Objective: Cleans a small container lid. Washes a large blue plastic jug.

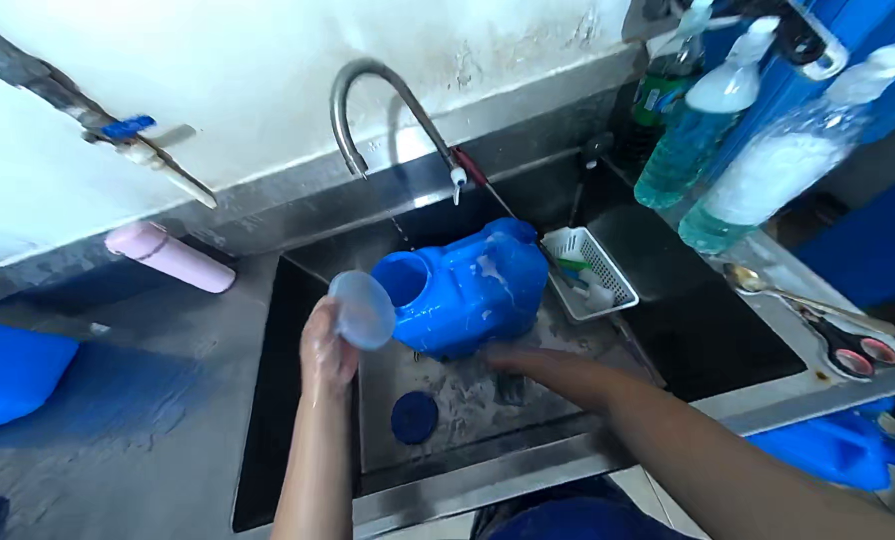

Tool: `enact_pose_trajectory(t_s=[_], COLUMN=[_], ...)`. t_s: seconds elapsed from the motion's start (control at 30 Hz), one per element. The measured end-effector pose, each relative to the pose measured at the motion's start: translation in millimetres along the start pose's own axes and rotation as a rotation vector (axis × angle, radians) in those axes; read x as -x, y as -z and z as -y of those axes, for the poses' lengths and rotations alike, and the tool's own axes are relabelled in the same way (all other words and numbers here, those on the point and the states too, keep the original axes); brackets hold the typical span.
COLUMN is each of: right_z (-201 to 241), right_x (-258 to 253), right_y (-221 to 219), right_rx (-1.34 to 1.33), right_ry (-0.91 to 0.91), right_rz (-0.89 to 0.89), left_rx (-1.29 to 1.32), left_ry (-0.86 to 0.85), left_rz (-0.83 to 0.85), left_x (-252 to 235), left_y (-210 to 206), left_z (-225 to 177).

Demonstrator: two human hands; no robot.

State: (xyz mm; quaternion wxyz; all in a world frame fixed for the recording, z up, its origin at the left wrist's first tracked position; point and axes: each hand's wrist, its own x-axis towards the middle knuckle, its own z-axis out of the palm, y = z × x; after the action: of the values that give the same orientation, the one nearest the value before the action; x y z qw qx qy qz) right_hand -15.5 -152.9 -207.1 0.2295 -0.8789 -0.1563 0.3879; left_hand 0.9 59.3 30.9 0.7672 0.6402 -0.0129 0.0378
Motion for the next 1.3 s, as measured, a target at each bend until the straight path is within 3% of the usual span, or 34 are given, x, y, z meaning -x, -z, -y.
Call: enact_pose_trajectory(t_s=[0.2, 0.27, 0.3, 0.37, 0.47, 0.6, 0.7, 0.8, 0.93, 1.1, 1.17, 1.3], right_z=[-57, -50, -34, 28, 110, 131, 108, 107, 150, 186, 162, 109], right_x=[-24, -33, -29, 3, 72, 75, 65, 26, -92, -215, -238, -264], right_y=[-116, -128, -116, -45, 52, 54, 40, 21, -29, -50, -69, -94], right_rx=[-0.262, -0.153, -0.132, -0.284, -0.460, -0.356, -0.288, -0.258, -0.174, 0.032, 0.003, -0.033], right_ry=[-0.193, -0.082, -0.005, 0.137, 0.352, 0.449, 0.351, 0.326, 0.391, 0.062, -0.027, 0.027], right_rz=[0.061, 0.171, 0.184, 0.055, -0.372, -0.366, -0.386, -0.284, -0.063, 0.034, 0.028, 0.015], left_rx=[0.146, 0.164, 0.186, 0.215, 0.236, 0.135, -0.207, -0.597, -0.881, -1.100, -1.087, -0.891], left_ry=[0.273, 0.382, 0.427, 0.485, 0.508, 0.456, 0.099, -0.241, -0.239, -0.366, -0.381, -0.361], left_rz=[-0.193, -0.302, -0.342, -0.351, -0.312, -0.250, -0.295, -0.277, -0.219, -0.179, -0.171, -0.172], left_x=[103, 116, 119, 114, 86, 55, 41, 49, 98, 116, 115, 115], left_y=[74, 83, 82, 72, 40, 15, 69, 147, 202, 211, 210, 219], left_z=[30, 40, 45, 49, 64, 80, 47, 45, 70, 84, 85, 85])
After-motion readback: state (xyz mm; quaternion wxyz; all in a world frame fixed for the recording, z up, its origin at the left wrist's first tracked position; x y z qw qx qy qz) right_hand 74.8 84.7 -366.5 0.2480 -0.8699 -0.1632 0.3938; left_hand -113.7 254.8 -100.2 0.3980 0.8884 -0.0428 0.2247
